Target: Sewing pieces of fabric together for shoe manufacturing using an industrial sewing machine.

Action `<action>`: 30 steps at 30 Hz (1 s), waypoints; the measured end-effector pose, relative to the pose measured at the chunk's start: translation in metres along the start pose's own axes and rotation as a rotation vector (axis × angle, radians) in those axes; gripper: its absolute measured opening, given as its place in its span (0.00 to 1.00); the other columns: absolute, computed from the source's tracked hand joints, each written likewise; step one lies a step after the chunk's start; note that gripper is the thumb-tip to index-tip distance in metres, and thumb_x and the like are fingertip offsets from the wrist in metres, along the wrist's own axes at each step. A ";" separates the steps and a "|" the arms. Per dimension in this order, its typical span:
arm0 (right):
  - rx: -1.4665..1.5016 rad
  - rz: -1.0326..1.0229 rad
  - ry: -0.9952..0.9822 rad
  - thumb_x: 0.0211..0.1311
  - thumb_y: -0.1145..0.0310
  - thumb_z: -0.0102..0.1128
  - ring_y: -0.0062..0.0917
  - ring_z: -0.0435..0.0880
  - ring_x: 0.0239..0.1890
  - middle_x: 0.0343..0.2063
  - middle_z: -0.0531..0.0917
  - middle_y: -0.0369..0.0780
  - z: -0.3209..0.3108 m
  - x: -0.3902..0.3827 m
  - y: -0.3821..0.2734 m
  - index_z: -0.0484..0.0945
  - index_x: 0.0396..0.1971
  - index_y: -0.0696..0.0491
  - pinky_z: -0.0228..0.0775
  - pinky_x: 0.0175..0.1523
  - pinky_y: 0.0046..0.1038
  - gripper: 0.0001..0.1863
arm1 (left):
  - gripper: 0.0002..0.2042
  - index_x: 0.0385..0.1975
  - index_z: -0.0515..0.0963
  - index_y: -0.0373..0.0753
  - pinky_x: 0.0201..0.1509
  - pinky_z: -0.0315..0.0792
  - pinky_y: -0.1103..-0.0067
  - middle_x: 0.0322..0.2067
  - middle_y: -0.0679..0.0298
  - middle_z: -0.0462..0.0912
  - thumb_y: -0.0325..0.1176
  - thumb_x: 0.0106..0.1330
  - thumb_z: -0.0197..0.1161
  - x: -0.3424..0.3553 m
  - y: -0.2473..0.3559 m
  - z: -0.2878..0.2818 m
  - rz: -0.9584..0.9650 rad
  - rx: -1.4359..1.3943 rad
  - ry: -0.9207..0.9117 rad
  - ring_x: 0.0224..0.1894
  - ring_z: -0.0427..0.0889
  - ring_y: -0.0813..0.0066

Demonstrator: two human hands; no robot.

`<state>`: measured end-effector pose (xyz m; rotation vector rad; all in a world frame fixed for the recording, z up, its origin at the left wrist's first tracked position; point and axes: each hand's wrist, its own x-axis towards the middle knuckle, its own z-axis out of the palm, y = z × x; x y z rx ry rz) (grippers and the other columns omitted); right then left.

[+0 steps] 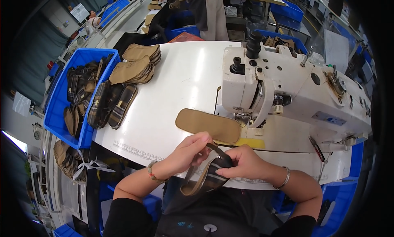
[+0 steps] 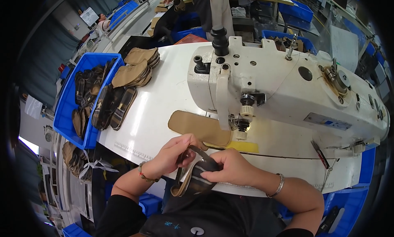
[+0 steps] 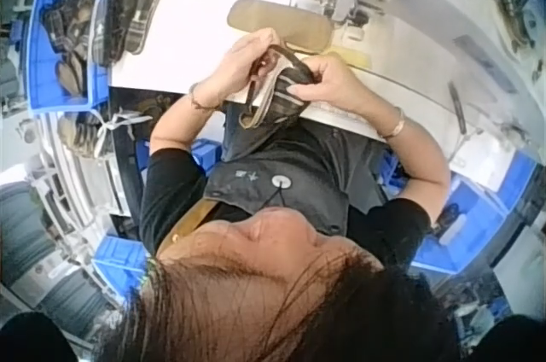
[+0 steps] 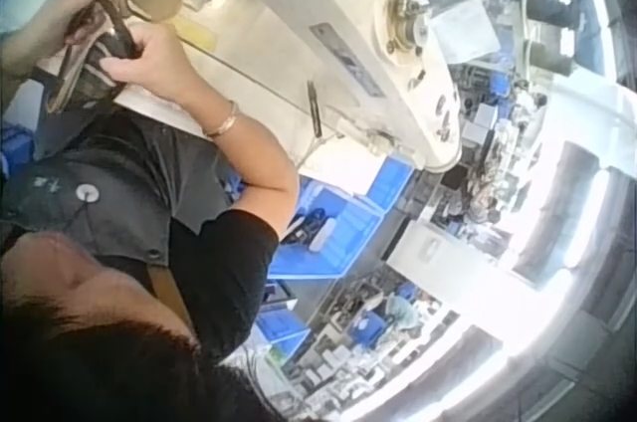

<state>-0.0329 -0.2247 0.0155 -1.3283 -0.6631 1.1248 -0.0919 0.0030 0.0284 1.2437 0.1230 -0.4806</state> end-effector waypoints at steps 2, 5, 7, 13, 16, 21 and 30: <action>0.093 -0.011 0.156 0.59 0.72 0.71 0.08 0.77 0.32 0.28 0.83 0.31 -0.003 0.003 0.007 0.83 0.35 0.61 0.70 0.35 0.15 0.09 | 0.16 0.35 0.70 0.41 0.27 0.61 0.86 0.25 0.72 0.71 0.48 0.72 0.61 -0.002 -0.007 -0.006 0.091 -0.025 -0.073 0.25 0.68 0.86; 0.096 -0.071 0.151 0.60 0.70 0.70 0.08 0.79 0.33 0.29 0.83 0.32 -0.001 0.004 0.007 0.82 0.37 0.59 0.72 0.34 0.15 0.10 | 0.14 0.36 0.71 0.38 0.39 0.72 0.85 0.31 0.72 0.77 0.28 0.62 0.73 -0.010 -0.004 0.001 0.147 0.332 -0.079 0.34 0.75 0.88; 0.114 -0.114 0.154 0.62 0.69 0.69 0.09 0.79 0.32 0.29 0.83 0.32 -0.001 0.003 0.006 0.81 0.37 0.58 0.72 0.33 0.15 0.09 | 0.13 0.37 0.72 0.37 0.41 0.72 0.85 0.32 0.72 0.78 0.28 0.63 0.73 -0.012 -0.006 -0.004 0.098 0.323 -0.043 0.36 0.75 0.88; 0.207 -0.085 0.100 0.69 0.64 0.64 0.10 0.78 0.26 0.26 0.81 0.30 -0.006 0.004 0.007 0.79 0.33 0.56 0.71 0.31 0.16 0.11 | 0.07 0.40 0.73 0.37 0.46 0.72 0.85 0.36 0.70 0.79 0.30 0.70 0.64 -0.012 -0.016 -0.001 0.074 0.160 -0.015 0.40 0.75 0.87; 0.180 -0.080 0.075 0.68 0.64 0.65 0.10 0.78 0.26 0.25 0.81 0.30 -0.007 0.006 0.005 0.79 0.31 0.56 0.71 0.31 0.15 0.11 | 0.06 0.40 0.72 0.37 0.48 0.71 0.84 0.37 0.70 0.78 0.32 0.75 0.57 -0.011 -0.023 0.003 0.133 -0.103 -0.036 0.42 0.75 0.86; -0.014 0.019 -0.064 0.67 0.64 0.66 0.11 0.78 0.24 0.22 0.80 0.31 -0.005 0.006 0.004 0.79 0.27 0.57 0.70 0.30 0.16 0.13 | 0.09 0.38 0.71 0.37 0.44 0.68 0.84 0.34 0.71 0.73 0.36 0.78 0.52 -0.008 -0.020 0.014 0.175 0.079 -0.038 0.37 0.69 0.86; 0.031 0.025 0.141 0.66 0.67 0.67 0.11 0.75 0.17 0.19 0.79 0.32 0.005 0.002 -0.001 0.80 0.28 0.58 0.66 0.24 0.16 0.11 | 0.09 0.38 0.72 0.36 0.47 0.69 0.84 0.34 0.71 0.74 0.34 0.71 0.63 -0.011 -0.011 0.025 0.246 0.179 0.074 0.39 0.71 0.86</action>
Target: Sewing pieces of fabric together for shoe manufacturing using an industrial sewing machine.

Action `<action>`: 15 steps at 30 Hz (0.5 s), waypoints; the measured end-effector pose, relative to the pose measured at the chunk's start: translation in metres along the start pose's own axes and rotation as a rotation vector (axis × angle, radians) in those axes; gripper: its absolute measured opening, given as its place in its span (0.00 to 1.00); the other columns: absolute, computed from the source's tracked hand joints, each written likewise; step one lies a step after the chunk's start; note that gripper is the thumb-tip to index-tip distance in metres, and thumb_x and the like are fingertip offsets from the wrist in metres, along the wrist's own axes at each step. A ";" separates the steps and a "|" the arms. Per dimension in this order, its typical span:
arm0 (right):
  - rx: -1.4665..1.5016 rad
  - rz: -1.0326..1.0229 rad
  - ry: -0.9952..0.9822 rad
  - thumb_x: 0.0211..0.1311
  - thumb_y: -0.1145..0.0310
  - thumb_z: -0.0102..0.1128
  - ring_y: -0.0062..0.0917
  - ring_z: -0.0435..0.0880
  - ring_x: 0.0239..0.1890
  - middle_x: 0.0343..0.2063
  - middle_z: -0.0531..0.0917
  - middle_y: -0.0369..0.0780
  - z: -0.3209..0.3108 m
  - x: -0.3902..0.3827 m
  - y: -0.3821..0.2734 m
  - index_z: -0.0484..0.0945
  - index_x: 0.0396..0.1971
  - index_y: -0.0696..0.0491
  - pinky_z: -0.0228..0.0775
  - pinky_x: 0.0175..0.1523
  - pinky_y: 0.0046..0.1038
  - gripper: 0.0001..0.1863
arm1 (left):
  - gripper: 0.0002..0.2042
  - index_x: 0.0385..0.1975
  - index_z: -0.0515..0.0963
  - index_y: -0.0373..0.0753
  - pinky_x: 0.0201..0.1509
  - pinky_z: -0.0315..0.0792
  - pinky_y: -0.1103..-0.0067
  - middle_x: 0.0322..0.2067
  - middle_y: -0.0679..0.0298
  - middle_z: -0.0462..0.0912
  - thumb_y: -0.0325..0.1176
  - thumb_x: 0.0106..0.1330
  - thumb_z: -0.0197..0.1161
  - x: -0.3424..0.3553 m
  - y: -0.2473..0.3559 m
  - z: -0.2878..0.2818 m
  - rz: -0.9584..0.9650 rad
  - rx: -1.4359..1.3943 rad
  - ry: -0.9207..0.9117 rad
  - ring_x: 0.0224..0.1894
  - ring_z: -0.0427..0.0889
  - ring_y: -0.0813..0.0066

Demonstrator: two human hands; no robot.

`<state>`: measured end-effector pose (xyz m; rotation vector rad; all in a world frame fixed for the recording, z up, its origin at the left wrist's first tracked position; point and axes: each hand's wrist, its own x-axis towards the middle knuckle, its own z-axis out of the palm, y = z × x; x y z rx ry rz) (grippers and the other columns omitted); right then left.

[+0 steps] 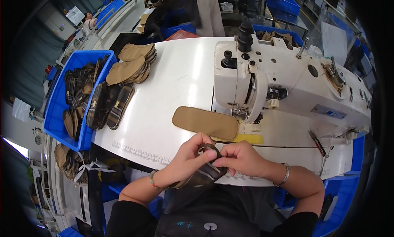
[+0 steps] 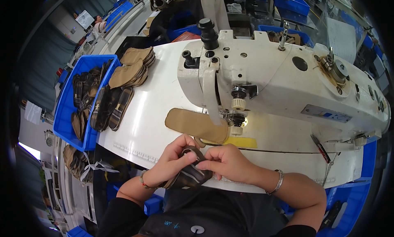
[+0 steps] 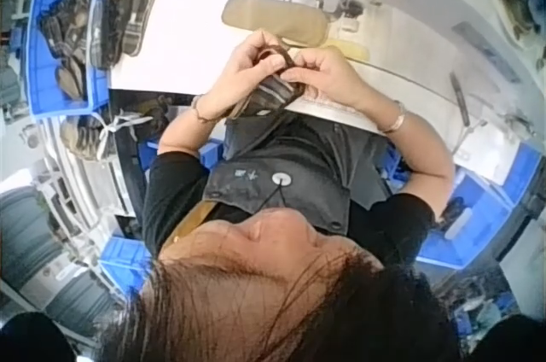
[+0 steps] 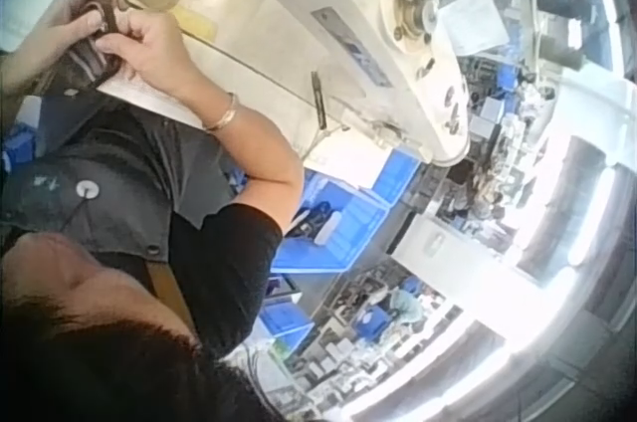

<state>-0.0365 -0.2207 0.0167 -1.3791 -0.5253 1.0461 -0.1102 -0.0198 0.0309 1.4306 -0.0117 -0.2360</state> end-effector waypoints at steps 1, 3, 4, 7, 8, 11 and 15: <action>0.072 -0.024 0.009 0.66 0.67 0.66 0.11 0.75 0.17 0.20 0.80 0.32 -0.003 0.002 0.004 0.81 0.29 0.58 0.65 0.23 0.16 0.10 | 0.11 0.39 0.73 0.35 0.48 0.70 0.84 0.35 0.70 0.76 0.33 0.68 0.68 -0.002 0.004 -0.002 0.042 0.089 0.010 0.40 0.73 0.86; 0.151 -0.036 -0.001 0.67 0.67 0.65 0.11 0.74 0.17 0.20 0.80 0.32 -0.006 0.003 0.004 0.81 0.30 0.57 0.65 0.23 0.16 0.10 | 0.12 0.41 0.74 0.34 0.49 0.72 0.83 0.36 0.69 0.79 0.31 0.65 0.70 -0.006 0.006 -0.008 -0.079 0.140 -0.048 0.42 0.75 0.85; 0.228 -0.046 -0.014 0.67 0.67 0.65 0.11 0.74 0.17 0.21 0.80 0.32 -0.006 0.003 0.003 0.81 0.30 0.57 0.64 0.23 0.16 0.09 | 0.14 0.42 0.75 0.33 0.49 0.73 0.83 0.38 0.67 0.81 0.29 0.61 0.73 -0.008 0.007 -0.011 -0.199 0.189 -0.101 0.43 0.77 0.85; 0.313 -0.038 -0.072 0.68 0.67 0.65 0.10 0.72 0.16 0.21 0.80 0.32 -0.006 0.004 0.006 0.81 0.31 0.57 0.63 0.22 0.15 0.09 | 0.14 0.44 0.76 0.32 0.46 0.75 0.83 0.39 0.66 0.83 0.26 0.63 0.71 -0.012 -0.003 -0.019 -0.150 0.129 -0.142 0.43 0.78 0.85; 0.314 -0.036 -0.073 0.68 0.67 0.65 0.10 0.72 0.16 0.21 0.80 0.32 -0.007 0.002 0.006 0.81 0.31 0.57 0.63 0.22 0.15 0.09 | 0.13 0.44 0.76 0.32 0.46 0.75 0.83 0.39 0.66 0.83 0.26 0.63 0.71 -0.013 -0.004 -0.019 -0.115 0.057 -0.164 0.43 0.78 0.85; 0.440 -0.009 -0.204 0.68 0.67 0.65 0.09 0.71 0.15 0.21 0.80 0.32 -0.012 0.001 0.004 0.81 0.32 0.57 0.61 0.21 0.14 0.09 | 0.12 0.44 0.76 0.32 0.46 0.75 0.84 0.39 0.67 0.83 0.26 0.64 0.70 -0.007 0.000 -0.011 -0.126 -0.047 -0.198 0.42 0.79 0.85; 0.298 -0.024 -0.177 0.67 0.66 0.66 0.08 0.69 0.15 0.19 0.78 0.30 -0.009 0.000 0.005 0.81 0.29 0.56 0.58 0.21 0.14 0.09 | 0.09 0.42 0.76 0.33 0.43 0.74 0.84 0.38 0.68 0.82 0.29 0.68 0.67 -0.006 -0.008 -0.011 -0.090 -0.070 -0.173 0.39 0.78 0.86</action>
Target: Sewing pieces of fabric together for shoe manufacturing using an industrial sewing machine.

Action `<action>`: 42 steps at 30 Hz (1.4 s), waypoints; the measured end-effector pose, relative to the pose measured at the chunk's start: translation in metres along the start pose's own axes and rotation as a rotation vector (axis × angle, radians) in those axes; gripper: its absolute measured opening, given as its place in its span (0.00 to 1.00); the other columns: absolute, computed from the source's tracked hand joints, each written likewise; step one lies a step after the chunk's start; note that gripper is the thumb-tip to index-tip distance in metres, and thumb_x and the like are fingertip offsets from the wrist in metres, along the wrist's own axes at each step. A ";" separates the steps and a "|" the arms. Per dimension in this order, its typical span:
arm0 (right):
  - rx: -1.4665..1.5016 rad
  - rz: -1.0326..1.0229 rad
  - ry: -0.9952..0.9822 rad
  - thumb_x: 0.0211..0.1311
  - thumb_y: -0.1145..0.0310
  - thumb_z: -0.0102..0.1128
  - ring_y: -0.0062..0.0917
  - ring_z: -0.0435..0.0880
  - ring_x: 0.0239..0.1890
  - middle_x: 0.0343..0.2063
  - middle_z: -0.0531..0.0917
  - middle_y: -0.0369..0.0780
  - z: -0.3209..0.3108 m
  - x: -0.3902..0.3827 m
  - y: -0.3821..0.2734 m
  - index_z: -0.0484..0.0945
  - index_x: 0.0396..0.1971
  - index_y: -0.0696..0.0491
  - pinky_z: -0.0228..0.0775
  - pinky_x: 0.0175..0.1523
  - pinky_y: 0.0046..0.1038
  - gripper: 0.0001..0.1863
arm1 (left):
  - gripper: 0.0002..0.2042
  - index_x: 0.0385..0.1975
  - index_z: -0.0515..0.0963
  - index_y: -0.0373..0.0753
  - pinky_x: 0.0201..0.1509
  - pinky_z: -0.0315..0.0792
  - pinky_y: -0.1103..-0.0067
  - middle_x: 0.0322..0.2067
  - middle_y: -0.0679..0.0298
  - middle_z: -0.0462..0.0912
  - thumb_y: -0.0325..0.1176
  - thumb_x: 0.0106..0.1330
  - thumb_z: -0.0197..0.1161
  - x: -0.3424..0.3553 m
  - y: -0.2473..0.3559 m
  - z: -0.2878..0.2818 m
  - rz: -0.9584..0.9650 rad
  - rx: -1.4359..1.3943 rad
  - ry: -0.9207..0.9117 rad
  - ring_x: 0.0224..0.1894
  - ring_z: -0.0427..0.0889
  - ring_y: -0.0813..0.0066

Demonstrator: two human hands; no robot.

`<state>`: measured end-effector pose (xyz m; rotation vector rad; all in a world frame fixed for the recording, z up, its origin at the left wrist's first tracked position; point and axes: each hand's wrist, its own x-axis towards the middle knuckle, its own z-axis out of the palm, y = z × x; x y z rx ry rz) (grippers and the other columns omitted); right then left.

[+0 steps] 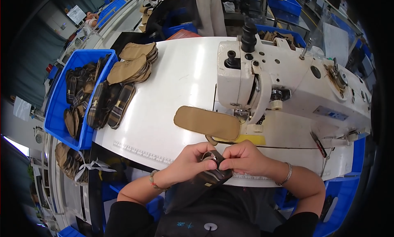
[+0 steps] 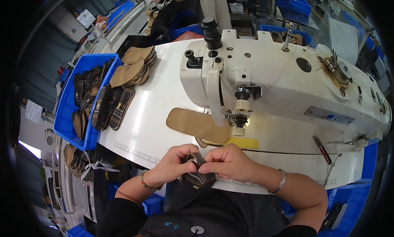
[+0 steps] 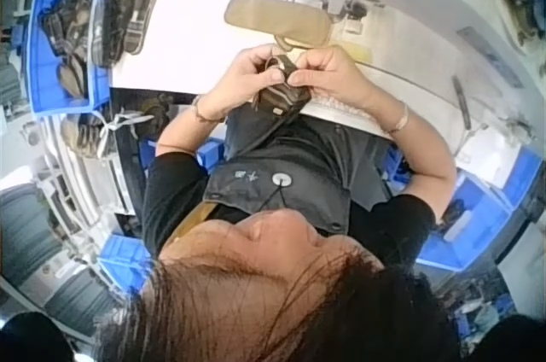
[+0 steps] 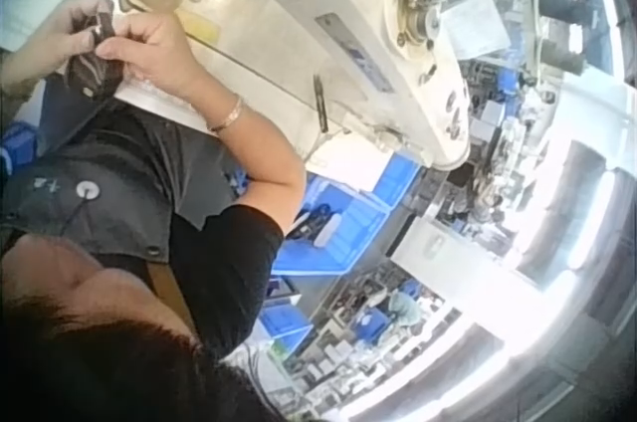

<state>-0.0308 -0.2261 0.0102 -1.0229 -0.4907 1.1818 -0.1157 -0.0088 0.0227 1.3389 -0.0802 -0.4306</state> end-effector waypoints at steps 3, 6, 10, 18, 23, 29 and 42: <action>-0.224 -0.006 0.052 0.66 0.65 0.67 0.08 0.68 0.15 0.17 0.76 0.28 0.009 0.001 -0.002 0.82 0.26 0.55 0.57 0.21 0.16 0.11 | 0.12 0.41 0.75 0.35 0.42 0.72 0.86 0.35 0.70 0.79 0.39 0.72 0.63 -0.003 -0.006 0.006 0.009 -0.040 0.069 0.37 0.75 0.88; -0.198 -0.015 0.114 0.66 0.64 0.67 0.07 0.68 0.15 0.17 0.75 0.28 0.011 0.000 -0.002 0.81 0.25 0.55 0.57 0.20 0.16 0.12 | 0.10 0.41 0.75 0.35 0.45 0.71 0.85 0.35 0.71 0.79 0.36 0.77 0.55 -0.007 -0.007 0.013 -0.046 -0.044 0.186 0.39 0.74 0.88; -0.754 -0.377 0.179 0.63 0.63 0.69 0.14 0.73 0.17 0.18 0.78 0.32 0.010 0.001 0.004 0.80 0.25 0.53 0.62 0.23 0.20 0.11 | 0.09 0.41 0.75 0.36 0.45 0.70 0.85 0.35 0.72 0.78 0.35 0.78 0.53 -0.018 -0.001 0.008 -0.044 -0.065 0.229 0.39 0.73 0.89; -1.799 -0.518 0.518 0.52 0.60 0.70 0.39 0.76 0.60 0.56 0.78 0.46 -0.007 0.008 0.010 0.82 0.42 0.55 0.75 0.54 0.39 0.19 | 0.08 0.35 0.80 0.33 0.35 0.73 0.79 0.27 0.61 0.83 0.32 0.72 0.60 -0.001 0.088 0.000 0.132 0.952 0.111 0.29 0.80 0.74; -1.865 -0.551 0.449 0.59 0.57 0.65 0.45 0.72 0.64 0.53 0.77 0.46 -0.009 0.009 0.023 0.78 0.51 0.57 0.71 0.52 0.39 0.25 | 0.07 0.35 0.84 0.37 0.36 0.74 0.75 0.27 0.58 0.84 0.33 0.67 0.65 0.072 0.092 -0.007 0.155 1.168 -0.107 0.29 0.82 0.64; -1.722 -0.515 0.424 0.54 0.58 0.69 0.47 0.74 0.60 0.45 0.79 0.47 -0.004 0.009 0.019 0.82 0.44 0.54 0.68 0.61 0.46 0.20 | 0.07 0.33 0.86 0.36 0.40 0.75 0.79 0.28 0.66 0.87 0.34 0.64 0.69 0.117 0.052 -0.030 -0.070 0.661 -0.066 0.29 0.80 0.79; -1.914 -0.657 0.332 0.63 0.61 0.60 0.45 0.83 0.47 0.40 0.81 0.49 0.003 0.005 0.017 0.80 0.47 0.60 0.75 0.52 0.37 0.19 | 0.08 0.37 0.88 0.46 0.38 0.76 0.71 0.29 0.57 0.86 0.40 0.64 0.67 0.106 0.060 -0.024 -0.114 1.129 0.004 0.31 0.85 0.59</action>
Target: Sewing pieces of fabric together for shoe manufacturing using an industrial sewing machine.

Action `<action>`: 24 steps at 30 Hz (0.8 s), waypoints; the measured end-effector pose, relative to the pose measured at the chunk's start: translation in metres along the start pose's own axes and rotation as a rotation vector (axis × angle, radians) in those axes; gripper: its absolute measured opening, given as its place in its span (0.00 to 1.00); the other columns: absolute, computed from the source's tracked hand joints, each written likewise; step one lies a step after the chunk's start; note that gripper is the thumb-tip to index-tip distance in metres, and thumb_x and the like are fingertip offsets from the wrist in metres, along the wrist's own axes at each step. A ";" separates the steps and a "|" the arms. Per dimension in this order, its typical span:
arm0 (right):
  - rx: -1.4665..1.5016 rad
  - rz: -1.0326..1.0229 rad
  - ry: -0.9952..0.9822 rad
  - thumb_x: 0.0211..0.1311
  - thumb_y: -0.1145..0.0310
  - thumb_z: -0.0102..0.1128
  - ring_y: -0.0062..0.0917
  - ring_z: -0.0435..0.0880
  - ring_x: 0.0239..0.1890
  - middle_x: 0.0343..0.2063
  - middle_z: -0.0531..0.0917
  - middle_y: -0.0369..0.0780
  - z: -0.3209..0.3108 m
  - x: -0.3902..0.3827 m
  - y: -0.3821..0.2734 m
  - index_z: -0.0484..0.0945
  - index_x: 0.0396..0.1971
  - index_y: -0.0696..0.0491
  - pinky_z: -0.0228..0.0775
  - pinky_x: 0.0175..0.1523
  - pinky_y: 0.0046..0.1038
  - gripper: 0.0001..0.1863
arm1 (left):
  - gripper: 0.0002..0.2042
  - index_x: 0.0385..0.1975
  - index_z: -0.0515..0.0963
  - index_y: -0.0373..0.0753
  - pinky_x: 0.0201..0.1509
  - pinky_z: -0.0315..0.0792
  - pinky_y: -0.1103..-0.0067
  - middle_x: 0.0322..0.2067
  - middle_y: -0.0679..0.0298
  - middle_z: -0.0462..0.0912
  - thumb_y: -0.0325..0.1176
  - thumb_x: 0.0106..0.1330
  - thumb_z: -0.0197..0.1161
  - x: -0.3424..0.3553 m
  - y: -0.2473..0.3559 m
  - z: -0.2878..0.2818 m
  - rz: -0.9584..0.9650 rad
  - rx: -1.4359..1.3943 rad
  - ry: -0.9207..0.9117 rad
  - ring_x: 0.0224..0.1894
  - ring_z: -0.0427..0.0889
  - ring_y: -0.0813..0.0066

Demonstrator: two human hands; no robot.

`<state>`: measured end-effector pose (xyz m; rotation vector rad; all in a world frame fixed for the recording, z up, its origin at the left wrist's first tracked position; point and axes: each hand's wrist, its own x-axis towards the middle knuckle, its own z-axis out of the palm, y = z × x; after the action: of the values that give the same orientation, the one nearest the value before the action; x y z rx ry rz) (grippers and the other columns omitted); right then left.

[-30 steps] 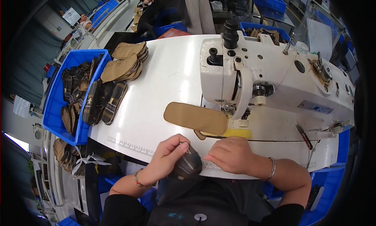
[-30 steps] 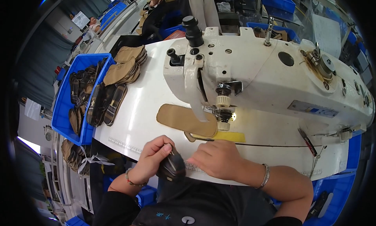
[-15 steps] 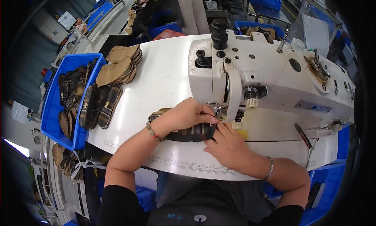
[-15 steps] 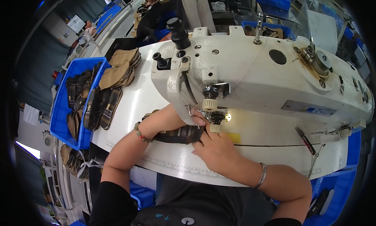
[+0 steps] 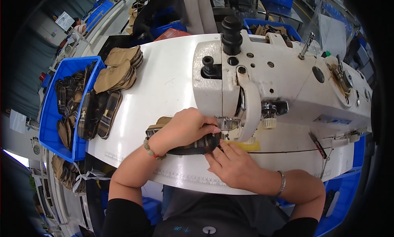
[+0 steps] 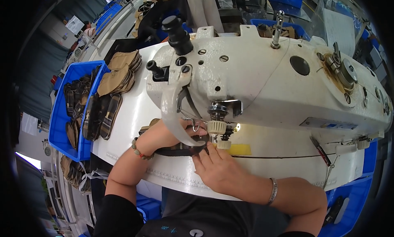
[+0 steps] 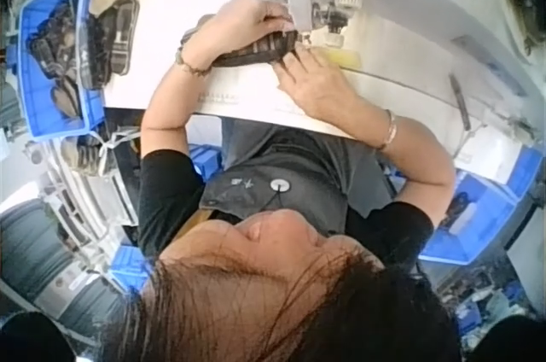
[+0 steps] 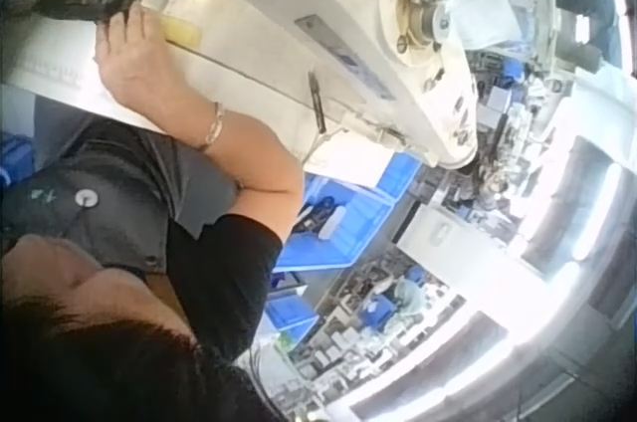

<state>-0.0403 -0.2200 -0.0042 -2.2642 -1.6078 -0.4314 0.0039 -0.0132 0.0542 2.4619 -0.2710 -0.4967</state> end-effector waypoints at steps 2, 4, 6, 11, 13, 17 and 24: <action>0.008 -0.031 0.028 0.63 0.62 0.58 0.45 0.83 0.46 0.39 0.82 0.50 0.001 0.001 0.001 0.80 0.47 0.62 0.75 0.50 0.36 0.20 | 0.09 0.35 0.88 0.47 0.36 0.76 0.68 0.27 0.57 0.85 0.43 0.64 0.66 -0.001 -0.012 0.009 0.078 0.077 0.064 0.31 0.83 0.55; -0.042 -0.029 -0.007 0.62 0.60 0.61 0.43 0.83 0.45 0.38 0.80 0.46 0.000 0.001 0.001 0.81 0.45 0.58 0.75 0.52 0.38 0.18 | 0.09 0.35 0.88 0.47 0.35 0.76 0.68 0.26 0.58 0.85 0.43 0.64 0.67 0.000 -0.014 0.014 0.129 0.055 0.092 0.31 0.83 0.55; -0.047 -0.033 0.004 0.61 0.61 0.62 0.41 0.83 0.43 0.36 0.80 0.44 0.001 0.002 0.002 0.81 0.43 0.57 0.75 0.51 0.37 0.17 | 0.08 0.35 0.87 0.48 0.35 0.76 0.68 0.26 0.59 0.85 0.43 0.63 0.67 0.001 -0.010 0.015 0.184 0.031 0.119 0.30 0.83 0.56; -0.049 -0.046 0.093 0.59 0.64 0.63 0.31 0.83 0.35 0.29 0.79 0.39 0.003 0.001 0.009 0.82 0.37 0.56 0.76 0.43 0.30 0.12 | 0.08 0.35 0.87 0.46 0.35 0.75 0.68 0.26 0.59 0.85 0.41 0.63 0.67 0.002 -0.009 0.016 0.182 0.042 0.140 0.31 0.83 0.56; -0.096 -0.056 0.066 0.55 0.67 0.65 0.21 0.80 0.26 0.23 0.77 0.33 -0.004 0.000 0.015 0.82 0.32 0.55 0.72 0.30 0.22 0.08 | 0.09 0.35 0.87 0.46 0.35 0.75 0.68 0.26 0.58 0.85 0.41 0.64 0.67 0.005 -0.016 0.019 0.228 0.013 0.159 0.31 0.83 0.56; -0.249 -0.029 0.070 0.52 0.69 0.67 0.15 0.74 0.19 0.19 0.73 0.30 -0.011 0.002 0.021 0.82 0.28 0.54 0.63 0.20 0.18 0.06 | 0.09 0.35 0.87 0.45 0.35 0.75 0.67 0.26 0.57 0.84 0.41 0.64 0.66 0.008 -0.015 0.017 0.238 0.000 0.125 0.31 0.83 0.54; -0.306 -0.027 0.184 0.51 0.70 0.68 0.15 0.72 0.17 0.17 0.72 0.30 -0.001 0.005 0.020 0.84 0.33 0.57 0.62 0.19 0.19 0.09 | 0.09 0.35 0.87 0.44 0.35 0.75 0.66 0.26 0.57 0.84 0.40 0.65 0.65 0.013 -0.022 0.022 0.244 -0.001 0.146 0.31 0.83 0.53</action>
<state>-0.0197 -0.2223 -0.0031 -2.3346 -1.5682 -0.9203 0.0082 -0.0112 0.0211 2.4067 -0.5017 -0.2124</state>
